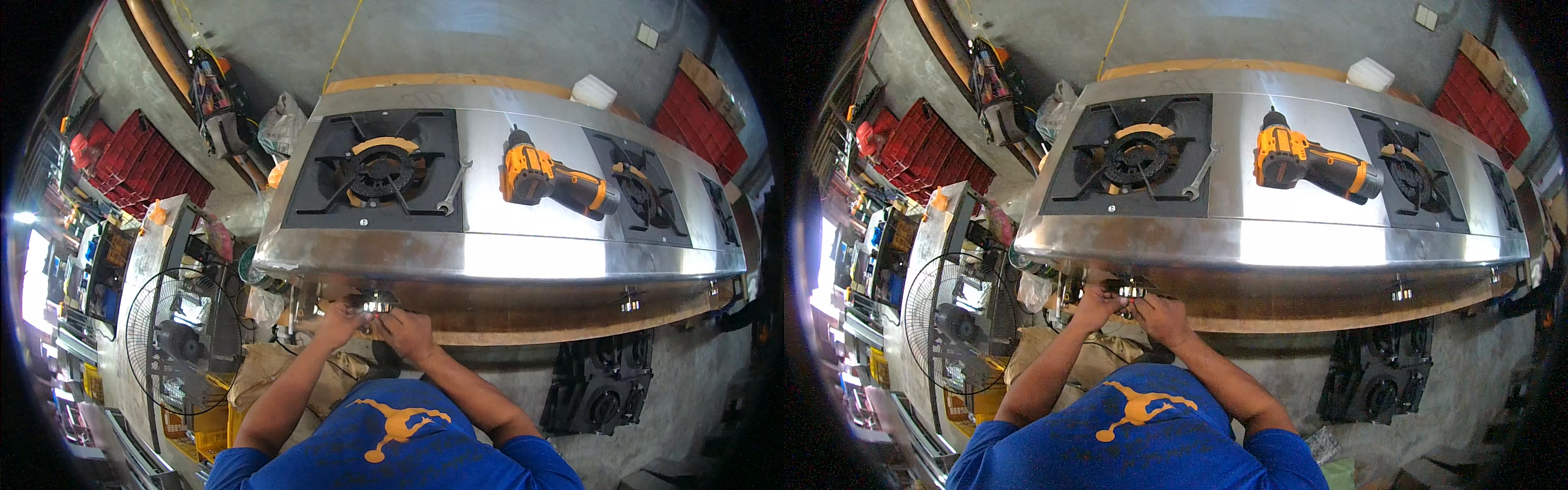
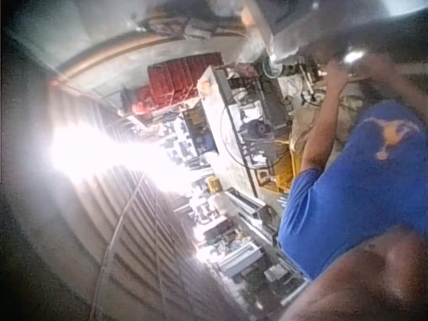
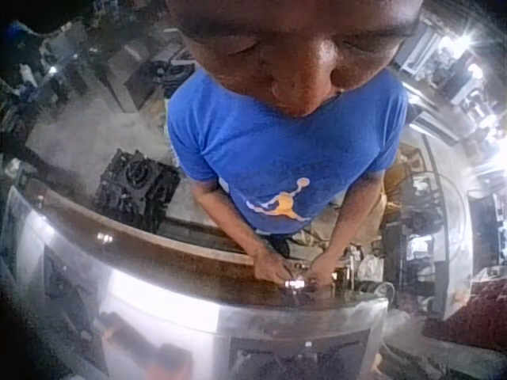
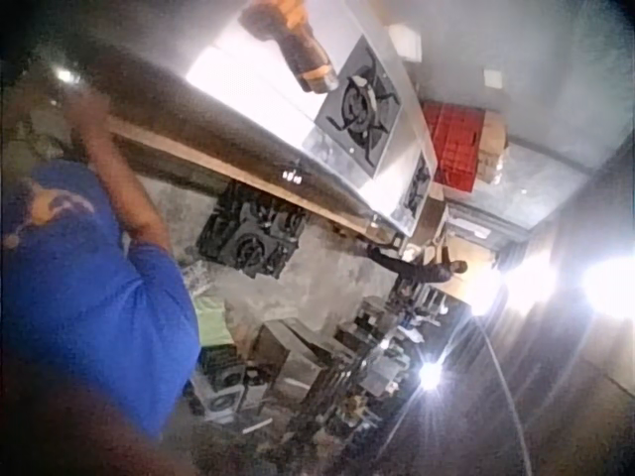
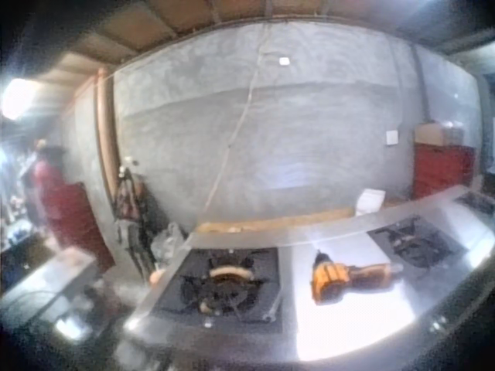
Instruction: The person installs a metal control panel onto a stainless steel gas cooktop using a cordless drill and screws. They align the panel, drive screws into place, and test the knob operation.
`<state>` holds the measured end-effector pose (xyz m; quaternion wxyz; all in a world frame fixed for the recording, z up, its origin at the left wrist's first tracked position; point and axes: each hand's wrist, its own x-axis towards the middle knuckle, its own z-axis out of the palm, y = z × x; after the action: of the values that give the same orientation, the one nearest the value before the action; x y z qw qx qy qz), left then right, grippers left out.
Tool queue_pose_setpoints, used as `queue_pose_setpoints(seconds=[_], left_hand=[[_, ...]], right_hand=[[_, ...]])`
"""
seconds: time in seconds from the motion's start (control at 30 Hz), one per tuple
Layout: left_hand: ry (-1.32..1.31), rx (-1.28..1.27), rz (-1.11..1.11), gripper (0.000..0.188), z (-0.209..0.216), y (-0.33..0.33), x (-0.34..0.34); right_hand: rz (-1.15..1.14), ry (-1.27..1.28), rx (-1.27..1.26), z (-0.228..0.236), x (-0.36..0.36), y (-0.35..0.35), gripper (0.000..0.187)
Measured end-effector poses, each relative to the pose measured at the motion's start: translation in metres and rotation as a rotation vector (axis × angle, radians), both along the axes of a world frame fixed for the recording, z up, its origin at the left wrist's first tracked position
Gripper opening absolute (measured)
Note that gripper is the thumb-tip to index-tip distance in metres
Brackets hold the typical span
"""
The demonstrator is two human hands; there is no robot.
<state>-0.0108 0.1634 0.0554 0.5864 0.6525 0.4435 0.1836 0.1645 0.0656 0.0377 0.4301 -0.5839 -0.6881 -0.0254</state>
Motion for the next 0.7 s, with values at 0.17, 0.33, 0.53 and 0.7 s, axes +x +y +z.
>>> queue_pose_setpoints(seconds=[0.17,0.33,0.53,0.7], left_hand=[[-0.002,-0.058,-0.017,0.020,-0.003,0.005,-0.003],[-0.012,-0.145,-0.045,0.024,-0.003,0.008,-0.004],[0.037,-0.133,-0.042,0.024,-0.005,0.008,-0.005],[0.046,-0.113,-0.050,0.025,-0.013,0.010,-0.006]], right_hand=[[0.020,-0.042,0.001,0.000,0.001,0.002,0.013],[-0.034,0.010,-0.113,0.000,-0.002,0.003,0.018],[-0.083,0.035,-0.312,0.006,0.006,0.002,0.026],[-0.099,0.065,-0.503,0.007,0.011,0.001,0.035]])
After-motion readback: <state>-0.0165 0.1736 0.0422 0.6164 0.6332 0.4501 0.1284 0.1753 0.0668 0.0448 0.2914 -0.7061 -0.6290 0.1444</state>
